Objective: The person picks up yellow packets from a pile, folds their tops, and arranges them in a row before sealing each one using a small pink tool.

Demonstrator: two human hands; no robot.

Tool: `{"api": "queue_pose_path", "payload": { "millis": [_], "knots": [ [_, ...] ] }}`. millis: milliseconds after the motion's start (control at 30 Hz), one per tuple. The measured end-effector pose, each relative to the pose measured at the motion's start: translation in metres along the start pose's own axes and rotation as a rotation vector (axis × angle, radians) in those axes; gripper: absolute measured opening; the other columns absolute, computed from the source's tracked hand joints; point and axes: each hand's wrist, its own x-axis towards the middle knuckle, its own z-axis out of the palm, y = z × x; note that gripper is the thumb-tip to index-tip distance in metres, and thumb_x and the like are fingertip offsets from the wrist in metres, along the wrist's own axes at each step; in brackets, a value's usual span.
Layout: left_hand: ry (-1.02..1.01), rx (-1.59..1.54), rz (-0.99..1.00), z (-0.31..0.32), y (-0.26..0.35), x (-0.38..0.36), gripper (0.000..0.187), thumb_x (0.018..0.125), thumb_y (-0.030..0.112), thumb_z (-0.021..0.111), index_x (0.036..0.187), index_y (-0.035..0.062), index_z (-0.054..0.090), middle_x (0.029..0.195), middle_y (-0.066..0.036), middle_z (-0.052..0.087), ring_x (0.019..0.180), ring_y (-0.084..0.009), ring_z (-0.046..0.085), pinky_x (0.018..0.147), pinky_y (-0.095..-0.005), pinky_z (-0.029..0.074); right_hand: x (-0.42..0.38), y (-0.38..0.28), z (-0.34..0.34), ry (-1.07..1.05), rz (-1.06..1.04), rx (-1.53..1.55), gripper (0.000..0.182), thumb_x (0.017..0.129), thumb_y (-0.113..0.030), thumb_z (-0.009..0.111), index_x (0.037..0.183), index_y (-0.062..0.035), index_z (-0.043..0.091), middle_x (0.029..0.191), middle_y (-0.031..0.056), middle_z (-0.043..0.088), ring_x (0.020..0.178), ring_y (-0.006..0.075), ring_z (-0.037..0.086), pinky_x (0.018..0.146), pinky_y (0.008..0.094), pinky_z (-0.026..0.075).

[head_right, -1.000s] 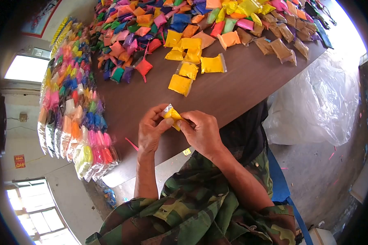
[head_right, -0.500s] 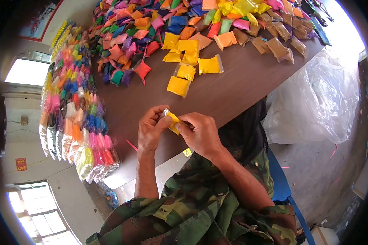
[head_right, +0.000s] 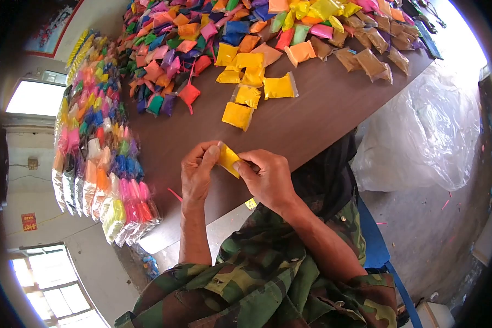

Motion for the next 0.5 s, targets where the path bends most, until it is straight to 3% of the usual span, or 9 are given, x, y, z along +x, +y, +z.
{"api": "queue_pose_path", "payload": {
  "millis": [133,300,500],
  "knots": [
    [-0.062,0.023,-0.071,-0.002,0.003,-0.003,0.052,0.102,0.015,0.083,0.146,-0.0048,0.062,0.123,-0.012,0.078,0.111,-0.017,0.074,0.1,-0.0335,0.061,0.002,-0.001,-0.004,-0.025,0.101,0.121,0.016,0.101,-0.004,0.079,0.113,0.0057,0.078,0.092,0.0107,0.08,0.079,0.0132,0.077,0.067,0.0291,0.06],
    [-0.082,-0.057,-0.069,0.011,0.002,-0.008,0.061,0.098,0.012,0.086,0.151,-0.0039,0.059,0.127,-0.015,0.077,0.113,-0.0188,0.074,0.102,-0.0344,0.06,0.002,-0.003,-0.008,-0.072,0.224,0.247,0.023,0.103,-0.005,0.077,0.122,0.0079,0.075,0.093,0.007,0.079,0.079,0.0104,0.074,0.071,0.0271,0.06],
    [-0.132,0.018,-0.055,0.004,0.003,-0.009,0.056,0.099,0.01,0.085,0.147,-0.004,0.06,0.12,-0.011,0.079,0.108,-0.0155,0.075,0.098,-0.0311,0.061,0.009,-0.012,-0.009,-0.053,0.013,0.062,0.022,0.105,-0.011,0.076,0.118,0.0073,0.075,0.094,0.0084,0.077,0.082,0.0106,0.071,0.076,0.0284,0.06]
  ]
}}
